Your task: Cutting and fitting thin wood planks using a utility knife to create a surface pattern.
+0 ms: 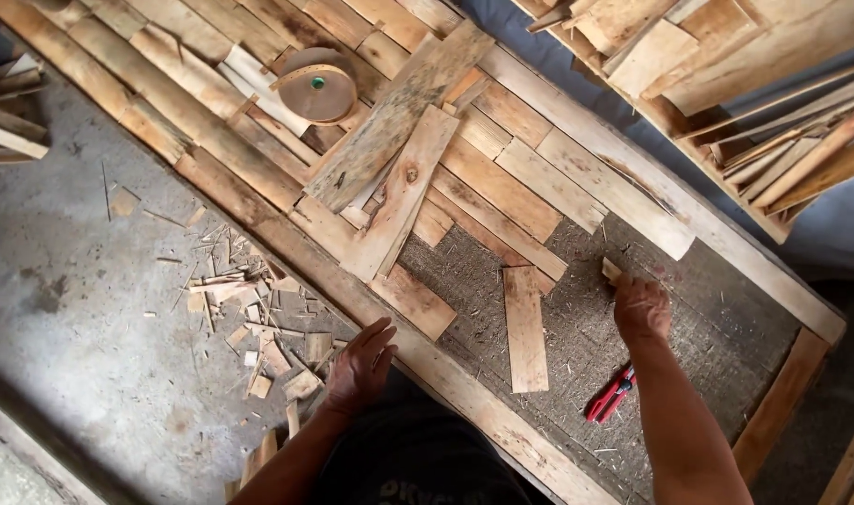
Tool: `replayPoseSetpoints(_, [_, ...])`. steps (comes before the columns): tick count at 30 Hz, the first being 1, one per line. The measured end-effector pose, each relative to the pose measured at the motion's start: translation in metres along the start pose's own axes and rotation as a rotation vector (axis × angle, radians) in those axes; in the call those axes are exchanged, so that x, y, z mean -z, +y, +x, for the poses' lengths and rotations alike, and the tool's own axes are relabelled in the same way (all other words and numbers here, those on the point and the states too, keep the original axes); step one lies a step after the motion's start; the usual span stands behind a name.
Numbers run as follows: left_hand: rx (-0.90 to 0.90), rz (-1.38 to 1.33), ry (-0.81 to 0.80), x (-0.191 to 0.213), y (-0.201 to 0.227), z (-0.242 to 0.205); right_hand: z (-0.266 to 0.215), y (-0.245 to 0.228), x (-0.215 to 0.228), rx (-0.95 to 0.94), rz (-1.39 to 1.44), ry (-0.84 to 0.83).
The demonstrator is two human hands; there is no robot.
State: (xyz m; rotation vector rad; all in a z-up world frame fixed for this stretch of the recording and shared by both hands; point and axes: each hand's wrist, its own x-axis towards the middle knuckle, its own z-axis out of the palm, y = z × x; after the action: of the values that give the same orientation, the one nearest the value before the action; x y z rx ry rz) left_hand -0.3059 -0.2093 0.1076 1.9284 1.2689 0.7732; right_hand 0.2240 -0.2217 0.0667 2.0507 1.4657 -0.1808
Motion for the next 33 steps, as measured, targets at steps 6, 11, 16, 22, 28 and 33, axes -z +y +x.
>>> replayPoseSetpoints(6, [0.017,-0.033,0.049,-0.005,-0.001,-0.022,-0.027,-0.019,0.068,-0.232,0.084,0.024])
replayPoseSetpoints(11, [0.173,-0.269,-0.081,-0.034,-0.007,-0.024,-0.080,-0.095,0.122,-0.026,0.587,-0.045])
replayPoseSetpoints(16, [0.239,-0.849,-0.246,-0.082,-0.024,-0.010,-0.128,-0.201,0.124,0.948,1.397,0.063])
replayPoseSetpoints(22, [1.038,-0.696,0.069,-0.067,-0.032,-0.024,-0.171,-0.295,0.132,0.954,1.031,0.408])
replayPoseSetpoints(28, [1.043,-1.342,0.532,-0.002,-0.056,-0.033,-0.170,-0.318,0.145,1.084,0.899,0.138])
replayPoseSetpoints(33, [1.126,-1.214,0.900,0.024,-0.177,-0.051,-0.172,-0.303,0.165,0.901,0.925,-0.098])
